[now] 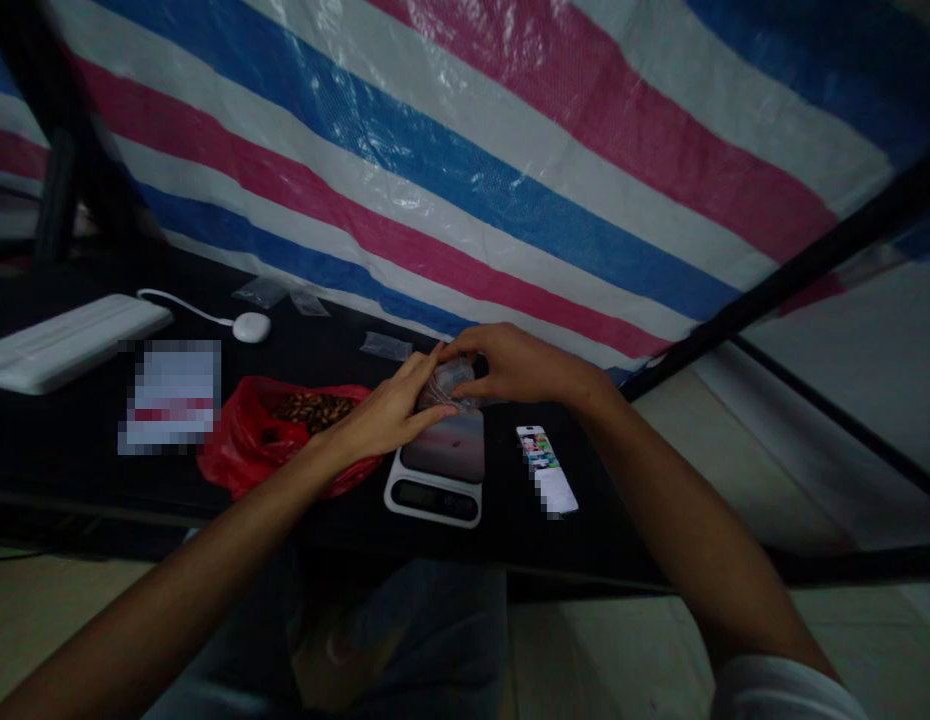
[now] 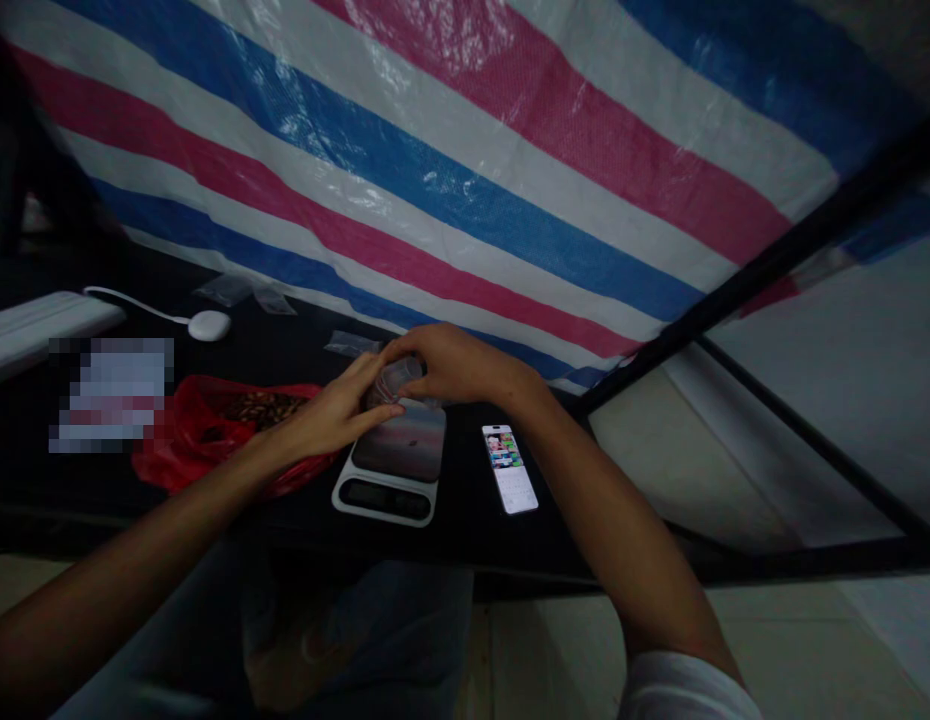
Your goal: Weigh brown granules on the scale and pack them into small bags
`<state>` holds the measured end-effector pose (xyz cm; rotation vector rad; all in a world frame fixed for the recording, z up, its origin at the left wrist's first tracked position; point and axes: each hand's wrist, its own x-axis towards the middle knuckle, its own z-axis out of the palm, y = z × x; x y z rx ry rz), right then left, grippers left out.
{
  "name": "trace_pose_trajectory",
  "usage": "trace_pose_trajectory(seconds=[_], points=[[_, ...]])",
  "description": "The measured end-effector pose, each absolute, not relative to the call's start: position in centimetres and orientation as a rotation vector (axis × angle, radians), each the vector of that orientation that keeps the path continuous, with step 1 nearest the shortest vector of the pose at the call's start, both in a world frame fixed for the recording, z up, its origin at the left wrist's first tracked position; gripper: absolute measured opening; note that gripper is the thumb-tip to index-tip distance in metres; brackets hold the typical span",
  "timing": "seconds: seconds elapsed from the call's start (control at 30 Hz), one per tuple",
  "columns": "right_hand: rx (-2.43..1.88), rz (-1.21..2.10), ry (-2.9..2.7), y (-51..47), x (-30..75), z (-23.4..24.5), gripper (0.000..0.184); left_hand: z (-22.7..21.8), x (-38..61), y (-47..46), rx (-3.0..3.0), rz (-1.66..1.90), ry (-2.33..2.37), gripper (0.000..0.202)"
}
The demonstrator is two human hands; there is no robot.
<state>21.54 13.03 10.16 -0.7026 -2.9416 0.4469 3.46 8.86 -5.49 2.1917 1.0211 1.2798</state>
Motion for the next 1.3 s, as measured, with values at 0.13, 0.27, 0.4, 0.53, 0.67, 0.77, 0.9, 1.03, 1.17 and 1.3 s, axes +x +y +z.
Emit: trace_pose_trajectory(seconds=[0.13, 0.27, 0.4, 0.53, 0.67, 0.77, 0.9, 1.03, 1.17, 1.3], points=[[-0.722, 0.467, -2.866, 13.0, 22.0, 10.5, 0.043, -6.1, 3.4, 9.0, 2.198, 1.285, 1.058, 0.088], [-0.824, 0.570, -2.703, 13.4, 23.8, 8.6, 0.046, -5.5, 3.0, 9.4, 2.180, 1.389, 1.119, 0.085], [-0.949, 0.740, -2.636, 14.1, 25.5, 3.8, 0.037, -4.5, 2.1, 10.8, 2.110, 1.597, 1.127, 0.080], [-0.987, 0.802, -2.588, 14.2, 26.6, -0.2, 0.042, -4.2, 0.6, 12.3, 2.005, 1.648, 1.178, 0.074], [-0.944, 0.524, -2.526, 13.0, 27.7, -0.8, 0.048, -4.9, -0.8, 12.9, 1.994, 1.616, 1.156, 0.080], [-0.922, 0.423, -2.604, 11.4, 28.1, -0.8, 0.017, -5.6, -1.4, 12.9, 1.951, 1.674, 1.146, 0.080], [-0.945, 0.339, -2.803, 9.5, 27.6, -1.6, 0.013, -6.0, -1.7, 12.8, 1.991, 1.714, 1.148, 0.079], [-0.959, 0.295, -2.845, 8.8, 27.1, -1.8, 0.011, -6.3, -1.6, 12.7, 2.078, 1.698, 1.128, 0.084], [-0.848, 0.320, -2.720, 9.4, 25.6, -0.1, 0.010, -6.4, -1.5, 12.7, 2.065, 1.715, 1.198, 0.083], [-0.734, 0.246, -2.791, 11.7, 21.3, 1.3, 0.011, -6.4, -1.7, 12.8, 2.012, 1.784, 1.270, 0.076]])
